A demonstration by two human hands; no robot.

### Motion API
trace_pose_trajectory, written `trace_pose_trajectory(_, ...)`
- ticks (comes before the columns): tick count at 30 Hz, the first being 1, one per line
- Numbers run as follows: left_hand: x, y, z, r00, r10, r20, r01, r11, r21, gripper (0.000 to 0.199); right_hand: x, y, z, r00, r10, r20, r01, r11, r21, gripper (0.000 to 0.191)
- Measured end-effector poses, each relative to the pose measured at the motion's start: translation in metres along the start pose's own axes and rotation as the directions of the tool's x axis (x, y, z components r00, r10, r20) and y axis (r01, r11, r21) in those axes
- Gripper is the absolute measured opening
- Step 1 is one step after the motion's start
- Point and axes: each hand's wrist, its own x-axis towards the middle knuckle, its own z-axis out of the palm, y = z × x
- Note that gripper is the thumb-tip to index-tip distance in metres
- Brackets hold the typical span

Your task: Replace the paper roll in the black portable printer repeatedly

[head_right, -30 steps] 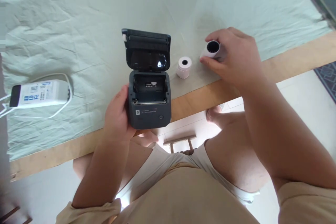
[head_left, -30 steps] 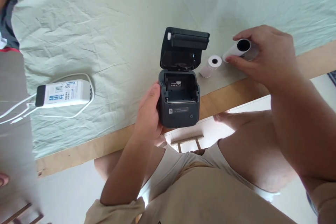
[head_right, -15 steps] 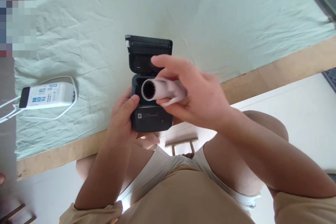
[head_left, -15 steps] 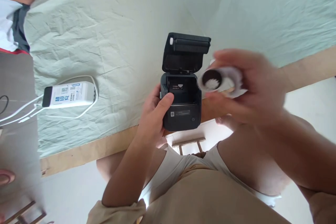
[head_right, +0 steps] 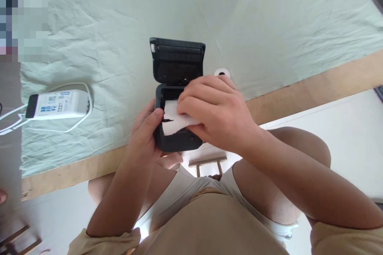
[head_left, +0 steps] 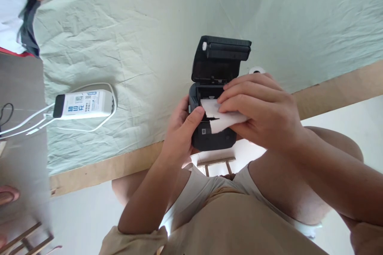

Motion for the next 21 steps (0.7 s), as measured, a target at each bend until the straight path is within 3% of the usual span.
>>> trace_pose_trajectory(3,-0.001,0.003,0.000,0.999,-0.007,0.048,0.006,1.000,0.008,0.047,-0.007,-0.006,0.001,0.998,-0.030,0.059,0.027,0.998,0.048,0.009)
trace_pose_trajectory(7,-0.003,0.009,0.001,0.996,-0.067,0.060,0.064,0.997,0.051,0.060,-0.012,-0.005,-0.004,0.998,-0.068,0.006,0.066,0.989,0.136,0.022)
trace_pose_trajectory(9,-0.003,0.010,0.001,0.996,-0.084,0.039,0.081,0.995,0.064,0.066,-0.010,-0.003,-0.010,0.996,0.024,-0.090,-0.015,0.995,0.100,0.005)
trace_pose_trajectory(11,-0.003,0.009,0.001,0.997,-0.081,0.017,0.080,0.994,0.075,0.071,-0.006,-0.001,-0.016,0.978,0.154,-0.138,-0.148,0.988,0.052,0.019)
trace_pose_trajectory(15,-0.004,0.008,0.004,0.997,-0.075,-0.008,0.075,0.995,0.063,0.069,0.000,0.000,-0.020,0.933,0.356,-0.047,-0.348,0.929,0.126,0.046)
trace_pose_trajectory(19,-0.004,0.009,0.005,0.998,-0.050,-0.025,0.052,0.994,0.093,0.064,-0.003,-0.002,-0.019,0.915,0.399,-0.069,-0.364,0.885,0.290,0.031)
trace_pose_trajectory(21,-0.004,0.008,0.003,1.000,-0.030,-0.007,0.031,0.993,0.111,0.068,-0.006,-0.002,-0.018,0.911,0.411,-0.025,-0.375,0.852,0.365,0.019)
